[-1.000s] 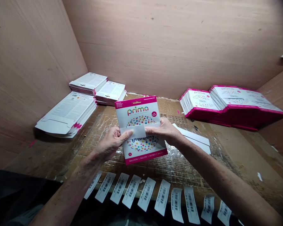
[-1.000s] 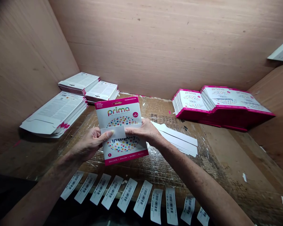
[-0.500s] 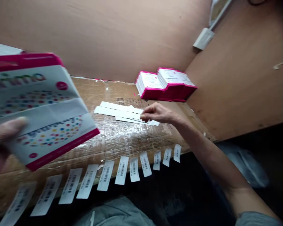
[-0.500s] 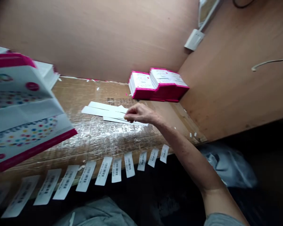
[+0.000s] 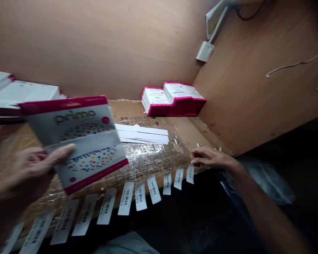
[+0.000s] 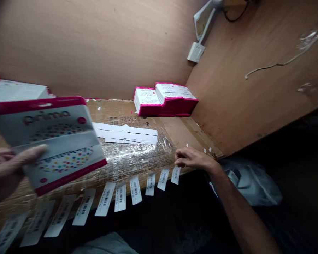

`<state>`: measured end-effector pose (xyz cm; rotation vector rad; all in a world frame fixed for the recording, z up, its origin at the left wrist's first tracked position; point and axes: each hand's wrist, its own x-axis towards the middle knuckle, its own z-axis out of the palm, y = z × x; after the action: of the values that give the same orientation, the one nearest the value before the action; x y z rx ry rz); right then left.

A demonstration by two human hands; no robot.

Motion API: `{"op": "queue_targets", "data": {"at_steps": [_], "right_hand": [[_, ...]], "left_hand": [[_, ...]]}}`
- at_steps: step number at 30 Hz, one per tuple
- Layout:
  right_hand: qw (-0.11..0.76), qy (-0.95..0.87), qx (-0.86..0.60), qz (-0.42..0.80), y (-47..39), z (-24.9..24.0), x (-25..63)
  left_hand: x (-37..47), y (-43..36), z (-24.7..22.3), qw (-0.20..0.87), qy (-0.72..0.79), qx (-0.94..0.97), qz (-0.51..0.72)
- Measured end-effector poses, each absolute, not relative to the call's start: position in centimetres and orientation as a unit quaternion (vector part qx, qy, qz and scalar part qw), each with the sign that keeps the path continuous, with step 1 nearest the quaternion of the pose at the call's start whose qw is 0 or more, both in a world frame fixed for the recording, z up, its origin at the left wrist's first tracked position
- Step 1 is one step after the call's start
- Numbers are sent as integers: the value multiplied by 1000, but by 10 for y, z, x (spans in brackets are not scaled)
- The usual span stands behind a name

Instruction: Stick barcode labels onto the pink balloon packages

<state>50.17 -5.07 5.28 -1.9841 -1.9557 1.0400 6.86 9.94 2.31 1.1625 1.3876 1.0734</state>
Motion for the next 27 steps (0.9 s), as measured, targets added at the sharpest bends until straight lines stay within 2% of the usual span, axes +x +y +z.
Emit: {"op": "queue_targets", "data": {"at_steps": [2, 5, 7, 10, 14, 16, 19, 21, 23, 25, 27], "right_hand": [[151, -632, -660, 376, -38, 72, 487], [230, -624, -674, 321, -21, 84, 477], [206, -641, -674, 304, -17, 76, 484], [136, -640, -673, 345, -30, 46, 506], [108, -621, -708, 319, -61, 12, 525], [101, -632, -716, 279, -74, 15, 524], [104, -645, -715, 249, -83, 44, 506], [169, -632, -706, 271, -78, 67, 483], [289, -594, -678, 322, -62, 81, 448], [406, -557, -621, 374, -37, 83, 406], [479, -540, -553, 416, -10, 76, 361]], "left_hand": [[81, 89, 34, 567, 533, 470, 416], [85, 82, 42, 599, 507, 464, 410], [80, 82, 42, 591, 519, 445, 429], [73, 86, 36, 574, 545, 426, 438], [75, 92, 27, 590, 547, 444, 395], [81, 93, 24, 599, 545, 452, 374], [92, 91, 23, 610, 526, 463, 369], [99, 89, 22, 624, 494, 472, 378], [105, 87, 24, 638, 460, 484, 383], [109, 84, 27, 649, 431, 493, 386], [110, 83, 31, 648, 417, 499, 396]]}}
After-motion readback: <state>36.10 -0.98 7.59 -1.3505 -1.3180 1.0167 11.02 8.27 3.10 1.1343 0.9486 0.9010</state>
